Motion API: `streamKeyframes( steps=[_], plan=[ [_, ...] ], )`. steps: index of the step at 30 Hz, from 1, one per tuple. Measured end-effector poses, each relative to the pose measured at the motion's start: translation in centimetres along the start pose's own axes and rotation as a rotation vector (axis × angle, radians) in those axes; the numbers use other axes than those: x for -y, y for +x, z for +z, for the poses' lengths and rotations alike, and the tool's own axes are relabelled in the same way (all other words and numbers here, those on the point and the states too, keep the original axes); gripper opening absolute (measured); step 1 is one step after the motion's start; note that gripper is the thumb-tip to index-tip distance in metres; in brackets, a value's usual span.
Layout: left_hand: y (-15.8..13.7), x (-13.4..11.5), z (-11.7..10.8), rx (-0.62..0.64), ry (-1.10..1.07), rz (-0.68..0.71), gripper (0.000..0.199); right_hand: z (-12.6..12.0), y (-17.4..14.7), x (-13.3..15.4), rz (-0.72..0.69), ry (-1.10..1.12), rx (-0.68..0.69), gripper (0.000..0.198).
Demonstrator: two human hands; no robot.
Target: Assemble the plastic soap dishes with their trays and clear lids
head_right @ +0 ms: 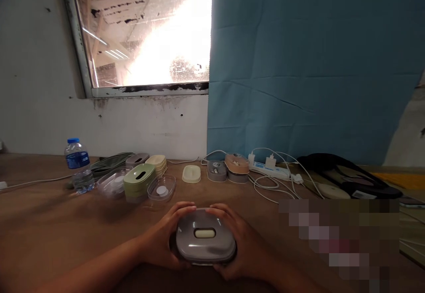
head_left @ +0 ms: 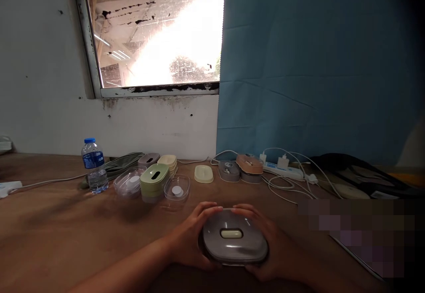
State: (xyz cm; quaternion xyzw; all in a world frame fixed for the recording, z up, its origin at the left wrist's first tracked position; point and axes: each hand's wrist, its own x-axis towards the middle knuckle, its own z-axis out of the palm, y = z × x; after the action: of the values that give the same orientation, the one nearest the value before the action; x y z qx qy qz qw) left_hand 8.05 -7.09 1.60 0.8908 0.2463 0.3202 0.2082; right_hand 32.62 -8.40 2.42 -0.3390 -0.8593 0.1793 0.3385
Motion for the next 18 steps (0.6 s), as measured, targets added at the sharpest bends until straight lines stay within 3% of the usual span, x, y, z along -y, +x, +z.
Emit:
streamKeyframes(
  steps=[6, 10, 15, 18],
  plan=[
    [-0.06, 0.31, -0.13, -0.021, -0.02, 0.022, 0.104, -0.34, -0.13, -0.86, 0.012, -0.095, 0.041, 0.08],
    [-0.11, 0.68, -0.1, -0.026, -0.03, -0.036, 0.104, -0.49, -0.17, -0.9, 0.002, -0.147, 0.033, 0.076],
    [-0.17, 0.84, -0.62, 0.018, -0.031, -0.067, 0.103, -0.66, -0.24, -0.8, -0.008, -0.131, -0.03, 0.075],
    [-0.23, 0.57, -0.95, -0.013, 0.028, -0.018, 0.092, -0.66, -0.3, -0.83, -0.03, -0.112, -0.11, 0.072]
  ],
)
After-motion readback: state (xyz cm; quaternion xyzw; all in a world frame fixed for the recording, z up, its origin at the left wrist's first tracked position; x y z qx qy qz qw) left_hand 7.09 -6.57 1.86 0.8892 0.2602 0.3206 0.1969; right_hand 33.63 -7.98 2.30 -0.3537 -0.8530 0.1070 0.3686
